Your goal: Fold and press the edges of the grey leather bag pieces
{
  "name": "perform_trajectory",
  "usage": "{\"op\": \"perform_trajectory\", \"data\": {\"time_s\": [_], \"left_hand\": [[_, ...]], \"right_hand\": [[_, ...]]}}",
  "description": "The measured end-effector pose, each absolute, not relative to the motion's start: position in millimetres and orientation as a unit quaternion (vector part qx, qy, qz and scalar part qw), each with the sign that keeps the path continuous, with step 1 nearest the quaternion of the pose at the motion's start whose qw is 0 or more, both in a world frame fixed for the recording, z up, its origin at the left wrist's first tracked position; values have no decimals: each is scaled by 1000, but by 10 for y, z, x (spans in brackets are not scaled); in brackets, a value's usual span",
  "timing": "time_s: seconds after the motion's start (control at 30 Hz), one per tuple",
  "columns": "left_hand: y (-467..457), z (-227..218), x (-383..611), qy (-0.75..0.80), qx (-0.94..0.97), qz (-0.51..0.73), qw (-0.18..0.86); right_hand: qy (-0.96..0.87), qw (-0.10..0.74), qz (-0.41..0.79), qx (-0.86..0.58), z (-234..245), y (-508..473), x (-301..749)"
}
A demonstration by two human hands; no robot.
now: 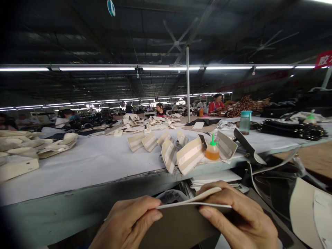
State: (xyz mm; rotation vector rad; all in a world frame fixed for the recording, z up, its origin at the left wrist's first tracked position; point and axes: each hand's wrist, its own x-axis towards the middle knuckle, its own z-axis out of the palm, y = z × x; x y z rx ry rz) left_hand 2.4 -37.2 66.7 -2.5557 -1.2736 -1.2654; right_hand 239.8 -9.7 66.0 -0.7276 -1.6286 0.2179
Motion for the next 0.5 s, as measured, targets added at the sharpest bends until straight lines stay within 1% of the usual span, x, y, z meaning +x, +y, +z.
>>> {"op": "perform_trajectory", "data": {"time_s": [0.2, 0.37, 0.5], "left_hand": [[-277, 663, 200, -385, -828, -408, -2], [-265, 712, 329, -377, -840, -387, -42], [-216, 649, 376, -400, -821, -405, -40]], "right_hand": [[-723, 621, 107, -283, 614, -47, 2405], [-770, 582, 105, -241, 626, -44, 2336], [-787, 569, 99, -216, 636, -30, 2314]]}}
